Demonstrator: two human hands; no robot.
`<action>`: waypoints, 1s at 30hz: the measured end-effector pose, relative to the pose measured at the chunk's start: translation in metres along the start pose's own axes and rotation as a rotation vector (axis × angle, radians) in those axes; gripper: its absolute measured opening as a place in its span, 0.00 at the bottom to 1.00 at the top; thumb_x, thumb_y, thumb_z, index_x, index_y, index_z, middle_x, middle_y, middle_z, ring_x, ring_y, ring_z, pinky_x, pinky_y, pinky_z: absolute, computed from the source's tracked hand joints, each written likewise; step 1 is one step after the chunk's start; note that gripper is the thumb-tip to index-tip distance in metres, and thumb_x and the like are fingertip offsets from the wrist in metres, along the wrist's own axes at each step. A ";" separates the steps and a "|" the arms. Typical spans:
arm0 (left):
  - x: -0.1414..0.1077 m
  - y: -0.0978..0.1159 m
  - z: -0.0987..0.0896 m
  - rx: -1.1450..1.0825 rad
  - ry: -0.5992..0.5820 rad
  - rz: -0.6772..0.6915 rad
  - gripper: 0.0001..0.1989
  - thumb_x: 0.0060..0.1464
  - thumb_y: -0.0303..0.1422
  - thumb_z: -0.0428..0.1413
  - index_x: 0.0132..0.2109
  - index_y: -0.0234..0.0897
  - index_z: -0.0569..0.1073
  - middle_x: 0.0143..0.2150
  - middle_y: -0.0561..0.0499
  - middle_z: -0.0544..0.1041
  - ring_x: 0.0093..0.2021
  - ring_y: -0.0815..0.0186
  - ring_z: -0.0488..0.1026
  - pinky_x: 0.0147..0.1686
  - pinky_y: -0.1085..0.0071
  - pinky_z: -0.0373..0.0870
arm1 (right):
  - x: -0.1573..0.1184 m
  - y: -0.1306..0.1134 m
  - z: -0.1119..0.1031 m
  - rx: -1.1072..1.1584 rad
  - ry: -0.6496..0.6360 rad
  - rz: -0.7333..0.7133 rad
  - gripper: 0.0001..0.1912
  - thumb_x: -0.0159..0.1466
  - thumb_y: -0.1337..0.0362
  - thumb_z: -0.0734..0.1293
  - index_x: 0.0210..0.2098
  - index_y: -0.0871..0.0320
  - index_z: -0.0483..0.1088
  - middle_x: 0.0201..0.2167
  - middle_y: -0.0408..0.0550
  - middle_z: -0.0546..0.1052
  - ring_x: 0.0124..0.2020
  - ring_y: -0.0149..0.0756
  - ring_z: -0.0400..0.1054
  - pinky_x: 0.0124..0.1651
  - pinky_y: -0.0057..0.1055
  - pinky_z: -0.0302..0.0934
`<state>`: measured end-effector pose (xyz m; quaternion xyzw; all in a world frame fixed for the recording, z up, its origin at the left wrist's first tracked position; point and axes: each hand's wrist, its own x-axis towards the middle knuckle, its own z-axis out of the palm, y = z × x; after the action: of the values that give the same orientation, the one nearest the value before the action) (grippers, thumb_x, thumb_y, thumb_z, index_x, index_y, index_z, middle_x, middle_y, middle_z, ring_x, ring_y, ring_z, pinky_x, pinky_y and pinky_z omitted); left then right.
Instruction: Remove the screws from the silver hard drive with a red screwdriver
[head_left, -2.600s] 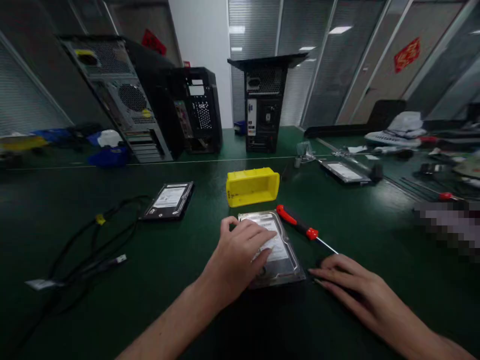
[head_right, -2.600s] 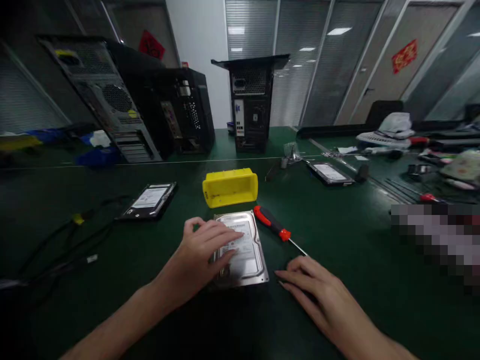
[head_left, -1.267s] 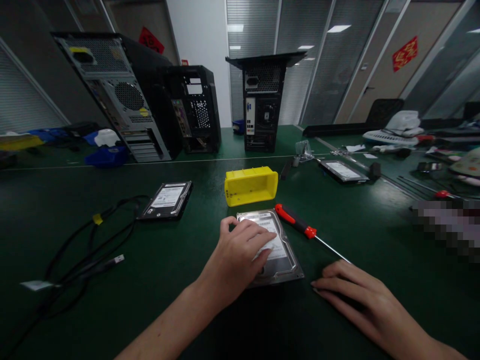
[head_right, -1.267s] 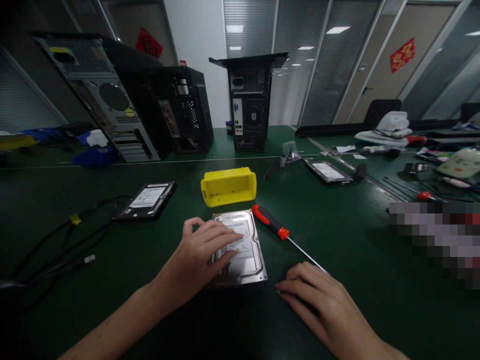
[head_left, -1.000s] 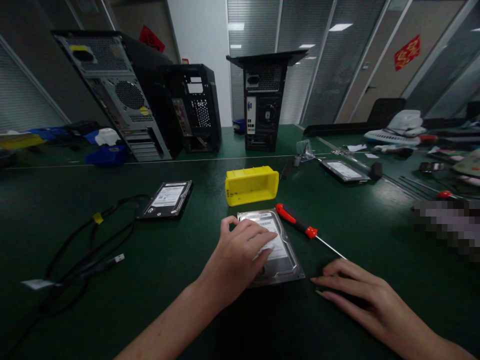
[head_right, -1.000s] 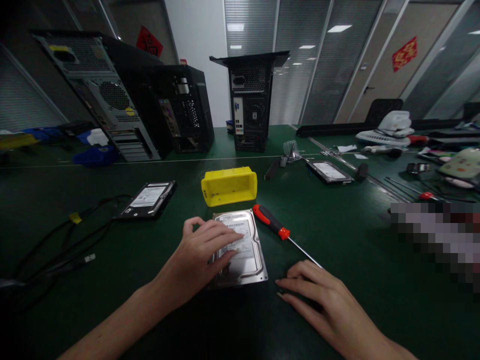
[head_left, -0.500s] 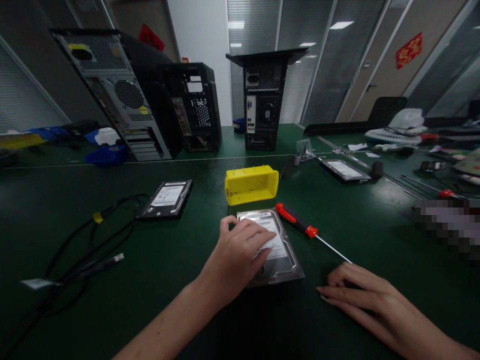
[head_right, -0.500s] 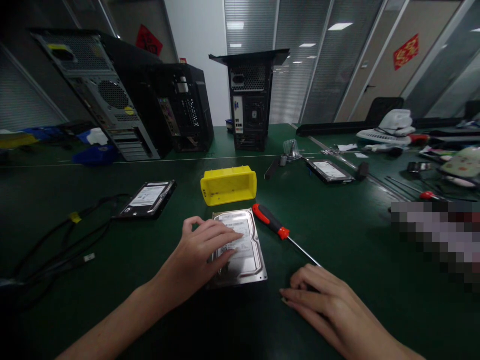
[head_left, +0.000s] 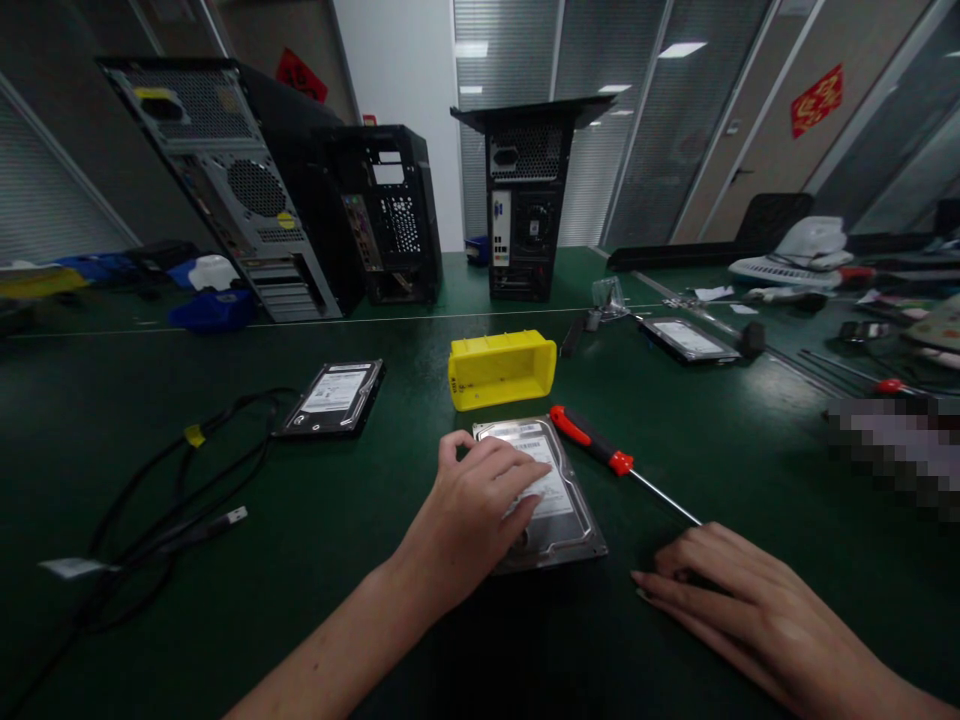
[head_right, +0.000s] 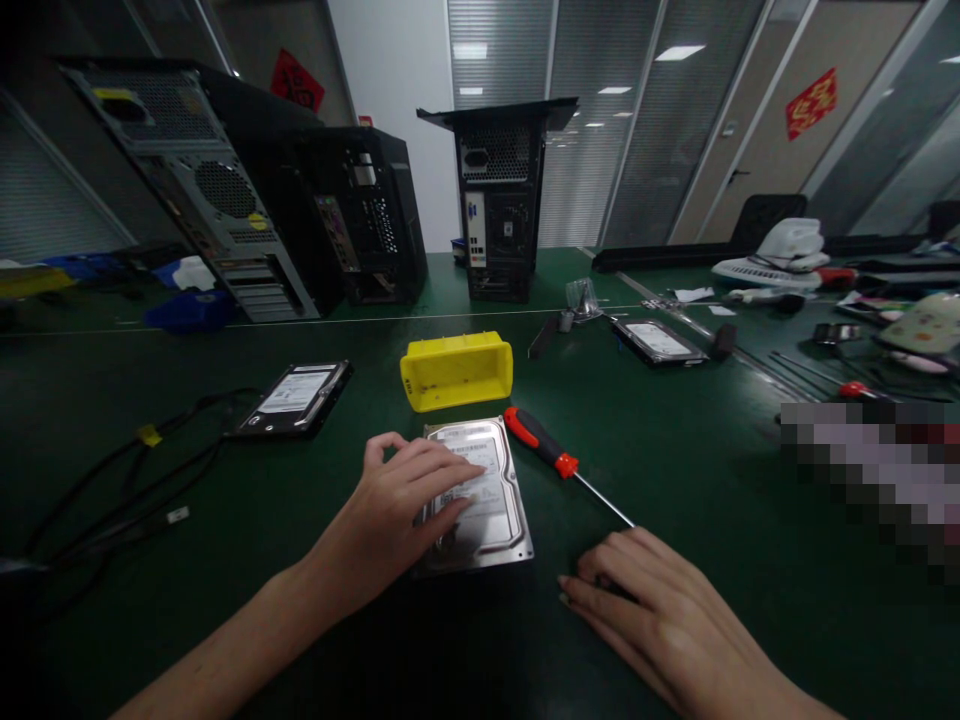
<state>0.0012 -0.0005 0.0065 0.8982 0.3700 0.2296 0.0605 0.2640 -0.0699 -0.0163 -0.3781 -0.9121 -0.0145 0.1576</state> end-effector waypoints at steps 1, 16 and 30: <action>0.000 0.000 0.000 0.007 0.000 0.001 0.12 0.59 0.30 0.53 0.50 0.44 0.70 0.47 0.54 0.76 0.48 0.63 0.70 0.47 0.61 0.50 | -0.001 0.002 0.001 0.012 -0.014 0.019 0.16 0.64 0.65 0.61 0.50 0.51 0.71 0.33 0.48 0.75 0.33 0.33 0.71 0.34 0.28 0.65; 0.000 0.001 0.001 0.020 0.004 0.014 0.12 0.58 0.30 0.53 0.50 0.43 0.70 0.46 0.53 0.76 0.47 0.63 0.70 0.48 0.60 0.50 | 0.004 0.001 -0.002 0.013 -0.092 0.001 0.14 0.66 0.66 0.58 0.46 0.51 0.72 0.33 0.47 0.75 0.33 0.33 0.69 0.36 0.31 0.62; 0.000 0.000 0.003 -0.033 0.012 0.004 0.12 0.59 0.29 0.53 0.49 0.42 0.70 0.46 0.52 0.77 0.47 0.62 0.69 0.48 0.58 0.49 | 0.009 -0.002 -0.009 -0.057 0.052 -0.048 0.19 0.69 0.64 0.52 0.38 0.56 0.74 0.28 0.48 0.75 0.28 0.31 0.70 0.29 0.27 0.64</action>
<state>0.0026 -0.0004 0.0040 0.8963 0.3648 0.2414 0.0727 0.2591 -0.0658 -0.0047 -0.3601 -0.9157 -0.0540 0.1699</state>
